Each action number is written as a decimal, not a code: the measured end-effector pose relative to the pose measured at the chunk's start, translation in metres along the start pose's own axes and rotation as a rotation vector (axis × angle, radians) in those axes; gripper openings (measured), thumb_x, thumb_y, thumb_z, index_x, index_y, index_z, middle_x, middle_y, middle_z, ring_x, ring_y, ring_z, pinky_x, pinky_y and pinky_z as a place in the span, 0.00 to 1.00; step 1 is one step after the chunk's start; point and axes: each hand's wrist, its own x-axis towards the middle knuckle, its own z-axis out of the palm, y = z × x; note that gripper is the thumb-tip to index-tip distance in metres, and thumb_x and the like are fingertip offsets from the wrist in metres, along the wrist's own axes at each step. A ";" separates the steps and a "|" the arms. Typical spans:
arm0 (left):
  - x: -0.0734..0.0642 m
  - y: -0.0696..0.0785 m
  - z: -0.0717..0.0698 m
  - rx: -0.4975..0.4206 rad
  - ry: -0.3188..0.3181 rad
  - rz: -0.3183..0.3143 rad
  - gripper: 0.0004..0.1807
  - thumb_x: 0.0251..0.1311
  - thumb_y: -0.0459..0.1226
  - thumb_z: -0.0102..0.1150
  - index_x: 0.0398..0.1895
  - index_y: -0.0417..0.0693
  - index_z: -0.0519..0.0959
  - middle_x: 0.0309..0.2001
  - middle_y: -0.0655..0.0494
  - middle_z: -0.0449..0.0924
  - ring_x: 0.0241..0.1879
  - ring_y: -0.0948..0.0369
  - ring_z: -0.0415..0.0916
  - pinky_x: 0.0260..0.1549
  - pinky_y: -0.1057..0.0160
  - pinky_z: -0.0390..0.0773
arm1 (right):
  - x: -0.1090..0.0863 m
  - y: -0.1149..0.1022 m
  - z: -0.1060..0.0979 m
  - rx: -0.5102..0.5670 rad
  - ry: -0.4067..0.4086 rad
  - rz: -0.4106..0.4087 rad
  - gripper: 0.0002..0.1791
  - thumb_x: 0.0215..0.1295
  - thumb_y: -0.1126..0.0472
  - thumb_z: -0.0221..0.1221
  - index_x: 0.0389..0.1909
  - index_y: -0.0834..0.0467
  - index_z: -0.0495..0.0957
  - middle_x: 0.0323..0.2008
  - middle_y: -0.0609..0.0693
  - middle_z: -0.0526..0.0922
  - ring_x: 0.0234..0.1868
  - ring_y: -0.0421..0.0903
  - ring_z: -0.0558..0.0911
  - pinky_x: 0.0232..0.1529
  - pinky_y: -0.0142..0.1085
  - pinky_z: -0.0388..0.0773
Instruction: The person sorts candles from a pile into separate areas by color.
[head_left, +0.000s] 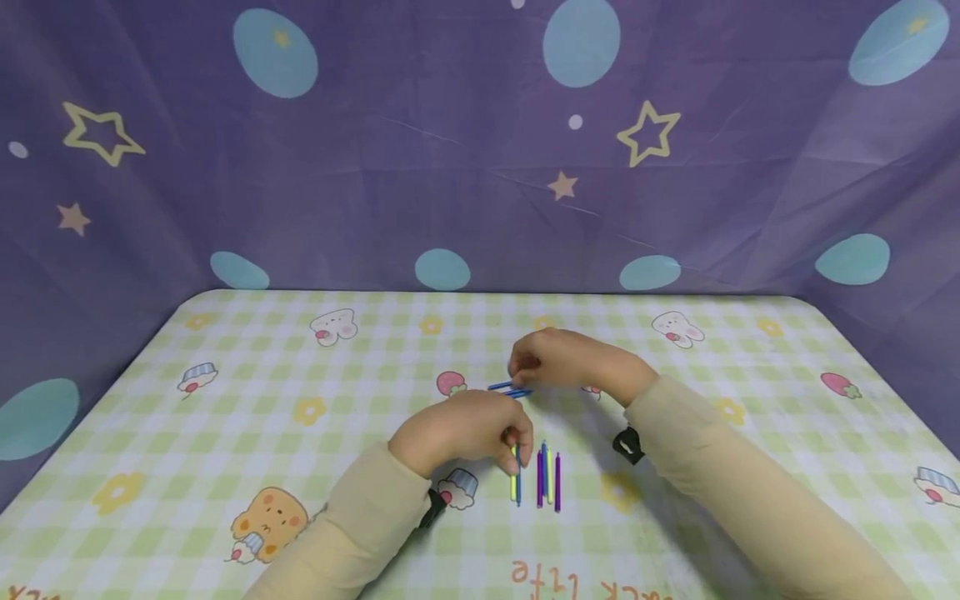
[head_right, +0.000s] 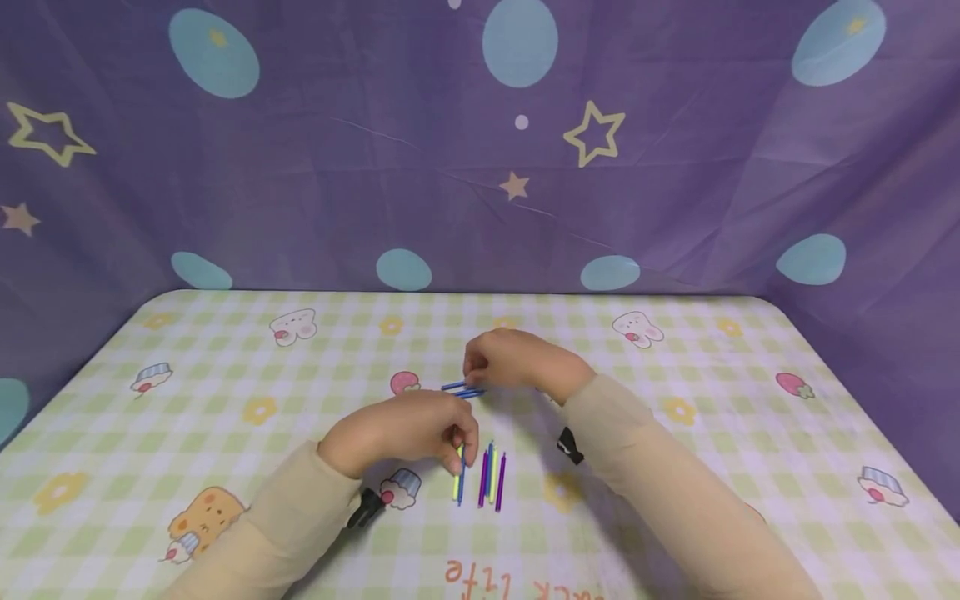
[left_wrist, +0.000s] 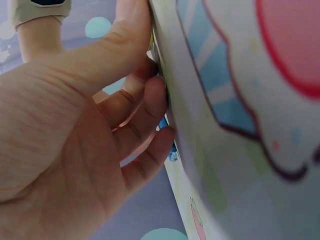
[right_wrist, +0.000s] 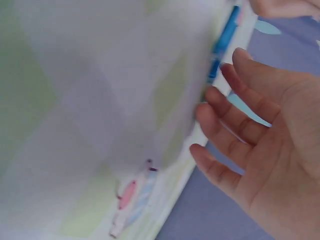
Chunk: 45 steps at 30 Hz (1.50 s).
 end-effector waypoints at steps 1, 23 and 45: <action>0.000 0.000 0.000 0.008 0.002 0.000 0.10 0.46 0.41 0.76 0.22 0.63 0.81 0.22 0.67 0.70 0.25 0.68 0.65 0.32 0.66 0.68 | -0.003 -0.001 -0.001 0.003 0.008 -0.004 0.03 0.69 0.58 0.62 0.38 0.51 0.82 0.33 0.41 0.81 0.35 0.38 0.77 0.42 0.37 0.75; -0.003 -0.002 -0.009 -0.045 0.041 0.019 0.11 0.47 0.39 0.76 0.21 0.61 0.81 0.25 0.65 0.73 0.29 0.67 0.69 0.35 0.65 0.71 | -0.073 -0.008 0.002 0.096 0.073 -0.123 0.02 0.63 0.65 0.66 0.35 0.55 0.84 0.33 0.37 0.81 0.37 0.36 0.79 0.44 0.39 0.78; -0.009 -0.021 -0.030 0.071 0.442 -0.263 0.05 0.55 0.48 0.71 0.29 0.63 0.84 0.29 0.69 0.78 0.27 0.66 0.71 0.32 0.60 0.71 | -0.068 -0.017 0.023 0.077 -0.013 -0.208 0.08 0.54 0.63 0.73 0.29 0.47 0.85 0.32 0.34 0.77 0.41 0.33 0.79 0.49 0.33 0.75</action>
